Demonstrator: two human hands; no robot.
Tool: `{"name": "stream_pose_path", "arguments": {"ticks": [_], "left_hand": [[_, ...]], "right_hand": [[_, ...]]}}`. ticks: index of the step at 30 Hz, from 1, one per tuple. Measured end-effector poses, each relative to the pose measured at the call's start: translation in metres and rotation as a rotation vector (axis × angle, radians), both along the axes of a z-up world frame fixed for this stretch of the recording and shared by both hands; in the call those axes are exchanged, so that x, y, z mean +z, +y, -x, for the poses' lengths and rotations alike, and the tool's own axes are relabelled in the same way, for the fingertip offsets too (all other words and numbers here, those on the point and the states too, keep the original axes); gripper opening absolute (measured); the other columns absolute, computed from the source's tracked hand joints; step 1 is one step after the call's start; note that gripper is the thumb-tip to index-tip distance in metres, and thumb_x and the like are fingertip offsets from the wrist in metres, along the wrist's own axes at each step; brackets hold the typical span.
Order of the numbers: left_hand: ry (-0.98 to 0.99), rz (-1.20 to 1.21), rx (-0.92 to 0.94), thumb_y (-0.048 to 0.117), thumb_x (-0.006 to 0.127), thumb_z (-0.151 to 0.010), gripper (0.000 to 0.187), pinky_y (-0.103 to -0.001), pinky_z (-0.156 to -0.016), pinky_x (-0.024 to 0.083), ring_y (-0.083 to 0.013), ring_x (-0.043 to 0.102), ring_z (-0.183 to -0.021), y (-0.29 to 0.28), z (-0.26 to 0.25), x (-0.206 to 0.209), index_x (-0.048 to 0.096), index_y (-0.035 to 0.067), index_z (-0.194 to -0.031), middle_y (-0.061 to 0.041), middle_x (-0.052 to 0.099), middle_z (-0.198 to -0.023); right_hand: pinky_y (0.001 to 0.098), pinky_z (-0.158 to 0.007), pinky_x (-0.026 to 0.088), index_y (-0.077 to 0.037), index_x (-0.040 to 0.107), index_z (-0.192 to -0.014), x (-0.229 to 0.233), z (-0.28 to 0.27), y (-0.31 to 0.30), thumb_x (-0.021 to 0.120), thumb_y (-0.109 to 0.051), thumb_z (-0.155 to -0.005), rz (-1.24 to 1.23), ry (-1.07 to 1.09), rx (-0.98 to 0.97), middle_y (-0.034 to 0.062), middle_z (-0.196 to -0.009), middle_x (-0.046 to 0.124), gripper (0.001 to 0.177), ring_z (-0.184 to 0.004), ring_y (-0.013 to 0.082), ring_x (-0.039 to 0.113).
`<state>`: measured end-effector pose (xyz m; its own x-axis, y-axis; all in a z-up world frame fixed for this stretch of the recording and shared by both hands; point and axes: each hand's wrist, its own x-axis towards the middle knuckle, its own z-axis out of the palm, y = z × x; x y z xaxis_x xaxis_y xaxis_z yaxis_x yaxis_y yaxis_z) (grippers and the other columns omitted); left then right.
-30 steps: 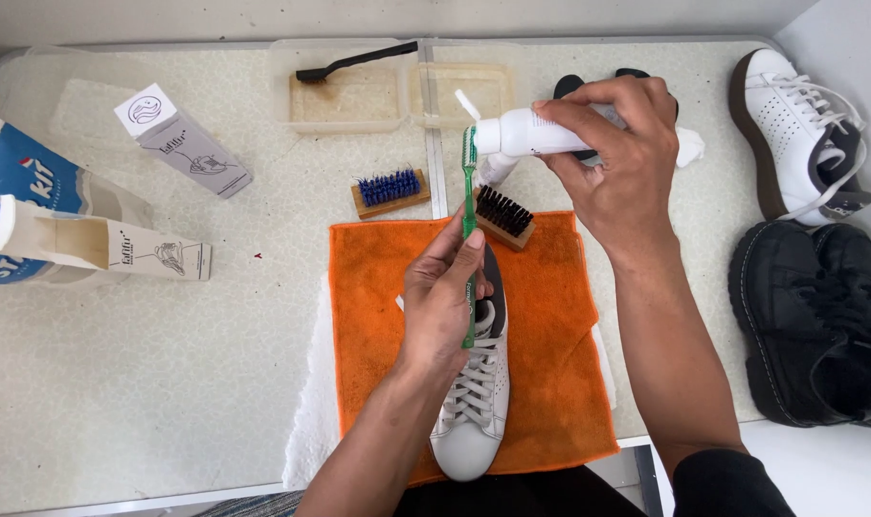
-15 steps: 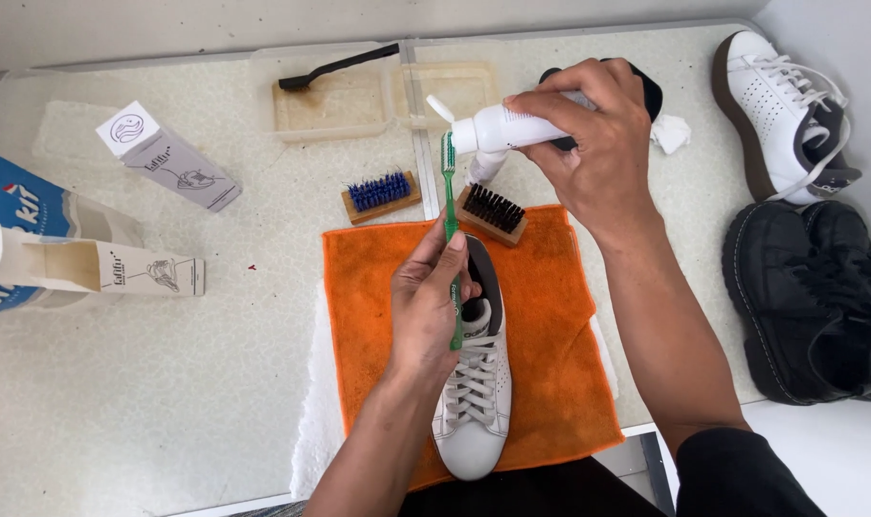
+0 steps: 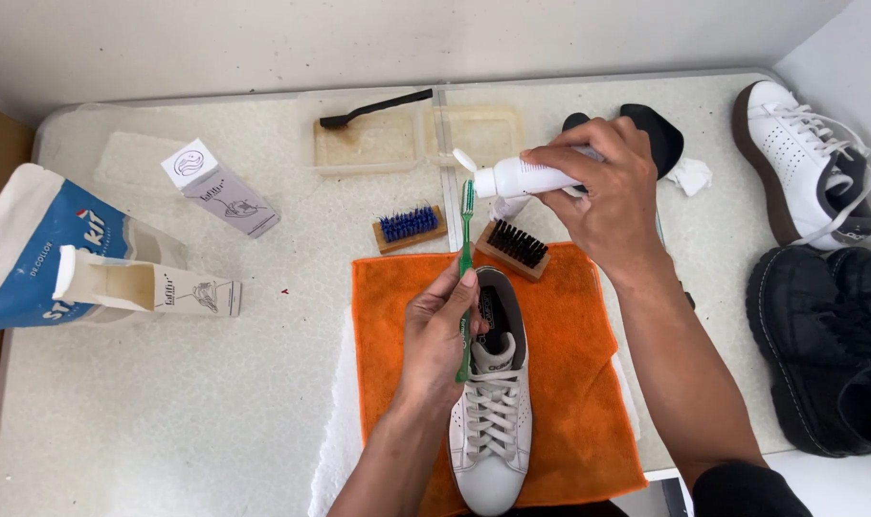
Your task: Cleaning the interior lining of a white sneaker using a toothbrush and cleaning paste.
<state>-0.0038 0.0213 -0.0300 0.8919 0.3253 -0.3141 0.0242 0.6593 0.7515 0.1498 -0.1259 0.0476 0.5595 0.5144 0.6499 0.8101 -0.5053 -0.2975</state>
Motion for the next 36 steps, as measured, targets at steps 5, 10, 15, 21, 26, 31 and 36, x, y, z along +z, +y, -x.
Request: {"name": "stream_pose_path", "arguments": {"ticks": [5, 10, 15, 21, 26, 31, 36], "left_hand": [[0.008, -0.033, -0.011, 0.012, 0.064, -0.099, 0.044, -0.029, -0.051, 0.056, -0.0092, 0.048, -0.048, 0.001, 0.000, 0.007, 0.060, -0.003, -0.140, -0.007, 0.052, -0.072], [0.018, -0.022, -0.009, 0.011, 0.064, -0.099, 0.045, -0.029, -0.051, 0.057, -0.0095, 0.049, -0.048, -0.001, -0.003, 0.005, 0.059, -0.004, -0.141, -0.007, 0.051, -0.072], [0.048, -0.014, -0.030, 0.012, 0.066, -0.098, 0.045, -0.030, -0.049, 0.057, -0.0104, 0.049, -0.047, -0.006, -0.006, 0.004, 0.060, -0.004, -0.140, -0.009, 0.053, -0.072], [0.051, -0.025, -0.047, 0.012, 0.067, -0.097, 0.046, -0.029, -0.048, 0.057, -0.0097, 0.050, -0.048, -0.010, -0.009, 0.001, 0.060, -0.004, -0.139, -0.008, 0.053, -0.072], [0.050, -0.029, -0.052, 0.011, 0.066, -0.097, 0.045, -0.029, -0.047, 0.057, -0.0098, 0.050, -0.049, -0.010, -0.009, 0.006, 0.060, -0.005, -0.139, -0.007, 0.051, -0.073], [0.047, -0.037, -0.069, 0.011, 0.066, -0.098, 0.045, -0.029, -0.047, 0.056, -0.0094, 0.051, -0.049, -0.010, -0.010, 0.000, 0.059, -0.005, -0.140, -0.007, 0.051, -0.073], [0.025, -0.048, -0.063, 0.011, 0.066, -0.098, 0.046, -0.028, -0.047, 0.056, -0.0097, 0.051, -0.049, -0.010, -0.009, -0.001, 0.058, -0.004, -0.141, -0.007, 0.051, -0.072]], "right_hand": [[0.0411, -0.091, 0.041, -0.012, 0.082, -0.107, -0.005, -0.007, -0.002, 0.094, -0.010, -0.085, -0.025, 0.001, -0.002, 0.0095, -0.101, 0.068, 0.025, -0.097, 0.0290, 0.057], [0.0382, -0.091, 0.040, -0.014, 0.082, -0.108, -0.008, -0.010, -0.006, 0.095, -0.011, -0.084, -0.030, 0.005, -0.009, 0.0065, -0.102, 0.068, 0.028, -0.098, 0.0261, 0.057], [0.0375, -0.092, 0.041, -0.015, 0.083, -0.105, -0.009, -0.011, -0.011, 0.095, -0.009, -0.084, -0.019, -0.019, -0.024, 0.0054, -0.100, 0.069, 0.025, -0.096, 0.0246, 0.057], [0.0386, -0.092, 0.041, -0.015, 0.084, -0.104, -0.013, -0.013, -0.015, 0.092, -0.002, -0.084, -0.019, -0.014, -0.024, 0.0060, -0.097, 0.067, 0.025, -0.096, 0.0254, 0.056], [0.0401, -0.092, 0.041, -0.013, 0.083, -0.104, -0.009, -0.009, -0.015, 0.093, 0.001, -0.084, -0.013, 0.003, -0.022, 0.0080, -0.098, 0.067, 0.026, -0.097, 0.0268, 0.056], [0.0380, -0.096, 0.041, -0.015, 0.083, -0.103, -0.010, -0.010, -0.017, 0.094, 0.000, -0.083, -0.017, 0.009, -0.064, 0.0048, -0.099, 0.066, 0.027, -0.102, 0.0255, 0.056], [0.0388, -0.095, 0.042, -0.013, 0.083, -0.101, -0.004, -0.004, -0.014, 0.093, 0.003, -0.081, -0.028, 0.036, -0.067, 0.0066, -0.097, 0.066, 0.027, -0.099, 0.0263, 0.057]]}}
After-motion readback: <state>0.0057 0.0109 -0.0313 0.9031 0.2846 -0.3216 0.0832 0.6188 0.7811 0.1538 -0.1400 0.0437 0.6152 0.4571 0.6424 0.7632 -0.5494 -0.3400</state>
